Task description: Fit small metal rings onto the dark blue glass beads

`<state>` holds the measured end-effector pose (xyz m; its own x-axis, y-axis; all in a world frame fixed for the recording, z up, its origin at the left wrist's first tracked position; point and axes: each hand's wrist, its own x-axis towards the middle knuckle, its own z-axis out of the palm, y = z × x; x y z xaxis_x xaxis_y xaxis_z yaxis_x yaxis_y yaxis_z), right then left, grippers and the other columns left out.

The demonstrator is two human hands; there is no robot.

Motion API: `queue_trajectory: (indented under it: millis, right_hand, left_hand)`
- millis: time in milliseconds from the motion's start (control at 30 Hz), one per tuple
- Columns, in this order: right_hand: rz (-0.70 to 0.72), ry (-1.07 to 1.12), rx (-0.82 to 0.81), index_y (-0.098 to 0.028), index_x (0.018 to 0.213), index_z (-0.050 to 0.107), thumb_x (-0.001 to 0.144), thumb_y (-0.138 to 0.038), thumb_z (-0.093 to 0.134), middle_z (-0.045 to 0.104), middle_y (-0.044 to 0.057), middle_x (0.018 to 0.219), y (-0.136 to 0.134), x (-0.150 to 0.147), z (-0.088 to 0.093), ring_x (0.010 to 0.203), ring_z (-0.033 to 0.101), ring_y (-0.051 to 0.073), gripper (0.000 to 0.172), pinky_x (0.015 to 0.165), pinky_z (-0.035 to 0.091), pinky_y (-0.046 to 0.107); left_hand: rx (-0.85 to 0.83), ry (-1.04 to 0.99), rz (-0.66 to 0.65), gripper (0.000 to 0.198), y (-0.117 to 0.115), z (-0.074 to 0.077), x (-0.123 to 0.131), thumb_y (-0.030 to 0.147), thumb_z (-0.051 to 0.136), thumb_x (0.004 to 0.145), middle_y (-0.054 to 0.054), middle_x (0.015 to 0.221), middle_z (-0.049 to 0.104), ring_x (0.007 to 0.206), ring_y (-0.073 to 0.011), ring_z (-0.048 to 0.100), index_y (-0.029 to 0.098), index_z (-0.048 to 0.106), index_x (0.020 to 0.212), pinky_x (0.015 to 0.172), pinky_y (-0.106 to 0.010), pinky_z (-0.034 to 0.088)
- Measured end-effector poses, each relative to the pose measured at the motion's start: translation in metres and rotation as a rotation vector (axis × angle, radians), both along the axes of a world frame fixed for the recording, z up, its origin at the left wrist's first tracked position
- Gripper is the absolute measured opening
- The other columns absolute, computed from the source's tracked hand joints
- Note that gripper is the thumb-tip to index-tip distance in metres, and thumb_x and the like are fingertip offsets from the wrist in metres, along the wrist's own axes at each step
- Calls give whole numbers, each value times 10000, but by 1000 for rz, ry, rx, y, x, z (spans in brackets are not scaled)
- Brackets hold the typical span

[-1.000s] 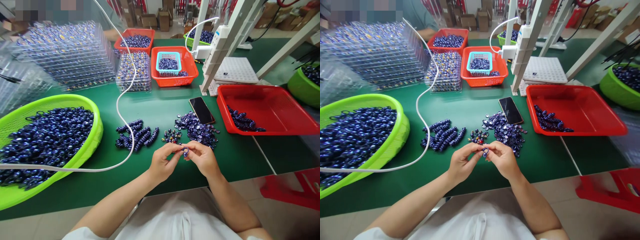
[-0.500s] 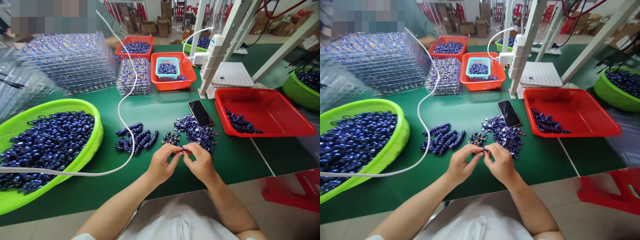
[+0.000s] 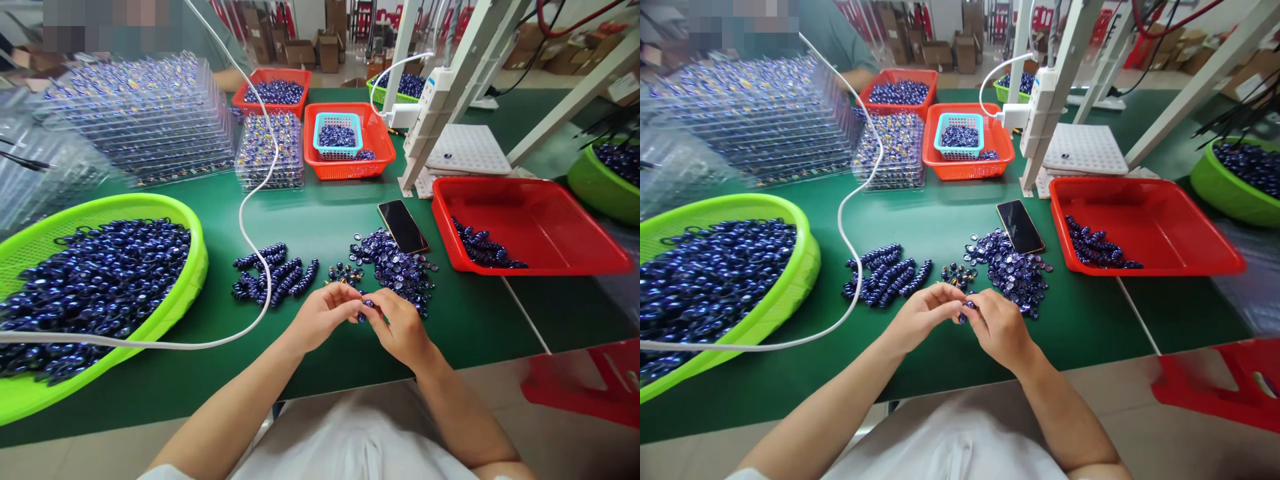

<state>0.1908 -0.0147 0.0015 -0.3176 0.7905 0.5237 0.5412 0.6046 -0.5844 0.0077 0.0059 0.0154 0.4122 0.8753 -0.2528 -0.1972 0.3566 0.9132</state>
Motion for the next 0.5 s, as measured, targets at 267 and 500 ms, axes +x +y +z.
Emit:
queue_trajectory:
  millis: [267,500]
  right_hand:
    - [-3,-38,45,-202,951,584,954,-188,498,669,58,757,-4,-5,0,677,651,179,87,596,516,289]
    - [11,-57,121,-200,935,590,931,-173,496,654,46,706,-9,-7,1,615,629,171,98,562,505,287]
  left_hand:
    - [307,154,-79,436,-8,-2,5,267,795,737,-114,1113,689,993,-230,660,187,701,1156,853,-362,564]
    - [271,102,-21,360,-12,-3,6,270,832,694,-107,962,740,871,-217,685,147,747,1021,800,-340,573]
